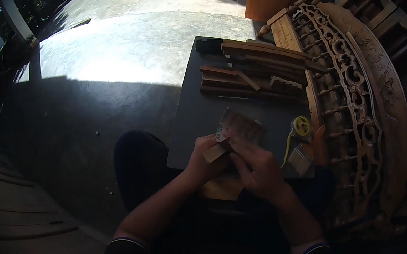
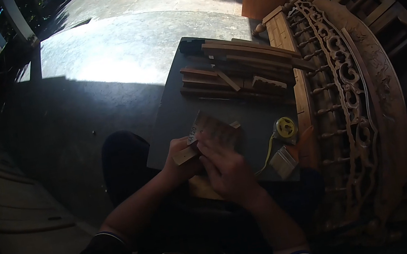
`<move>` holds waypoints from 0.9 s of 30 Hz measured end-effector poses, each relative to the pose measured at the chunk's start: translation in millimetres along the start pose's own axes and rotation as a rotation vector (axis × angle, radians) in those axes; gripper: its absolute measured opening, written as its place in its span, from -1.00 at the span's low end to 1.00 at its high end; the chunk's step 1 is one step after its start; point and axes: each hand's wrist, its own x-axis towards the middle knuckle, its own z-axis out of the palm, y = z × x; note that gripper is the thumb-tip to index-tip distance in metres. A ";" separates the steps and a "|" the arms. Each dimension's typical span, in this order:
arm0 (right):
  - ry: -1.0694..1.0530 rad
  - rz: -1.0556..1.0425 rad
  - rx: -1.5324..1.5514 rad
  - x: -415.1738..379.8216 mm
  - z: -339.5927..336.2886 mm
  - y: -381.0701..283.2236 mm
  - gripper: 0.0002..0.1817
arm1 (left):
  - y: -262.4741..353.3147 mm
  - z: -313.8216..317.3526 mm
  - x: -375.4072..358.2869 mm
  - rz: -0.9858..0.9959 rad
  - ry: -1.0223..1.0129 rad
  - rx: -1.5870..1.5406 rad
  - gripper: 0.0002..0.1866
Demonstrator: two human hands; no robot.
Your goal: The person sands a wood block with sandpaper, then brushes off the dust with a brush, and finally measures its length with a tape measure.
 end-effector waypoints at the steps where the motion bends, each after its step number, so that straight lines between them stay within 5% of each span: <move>1: -0.026 -0.043 0.010 -2.0 2.6 -2.9 -0.64 | 2.1 -0.7 -1.4 -0.036 0.003 0.034 -0.71; 5: 0.103 0.334 -0.018 6.5 -5.3 60.4 -0.66 | 11.5 7.7 6.1 -0.068 0.053 0.092 -0.76; 9: 0.004 -0.073 0.003 -1.5 3.1 0.2 -0.66 | -6.1 4.6 1.9 0.036 0.011 -0.029 -0.82; 12: -0.078 -0.233 0.062 -4.4 10.3 -24.3 -0.67 | -24.8 6.7 -11.5 0.068 0.003 0.230 -0.81; 15: 0.012 0.070 0.042 0.2 2.0 31.3 -0.64 | 11.3 -1.1 6.1 -0.119 -0.021 0.106 -0.81; 18: 0.036 0.124 -0.064 6.0 -3.7 43.8 -0.63 | 12.4 5.4 7.4 -0.024 0.055 0.073 -0.81; 21: -0.026 -0.193 0.044 -4.8 16.5 -10.2 -0.65 | -24.2 4.3 -6.2 0.268 0.030 0.513 -0.82; 23: -0.095 -0.235 0.139 -2.5 12.3 -13.6 -0.65 | -30.9 3.1 -15.5 0.262 -0.019 0.527 -0.82; 25: -0.075 -0.152 0.141 1.7 5.8 5.0 -0.64 | -12.7 -0.3 -8.1 -0.006 -0.083 0.120 -0.81; 27: 0.008 0.046 0.042 7.5 -2.6 42.4 -0.63 | 7.6 1.1 6.3 -0.056 -0.013 0.069 -0.78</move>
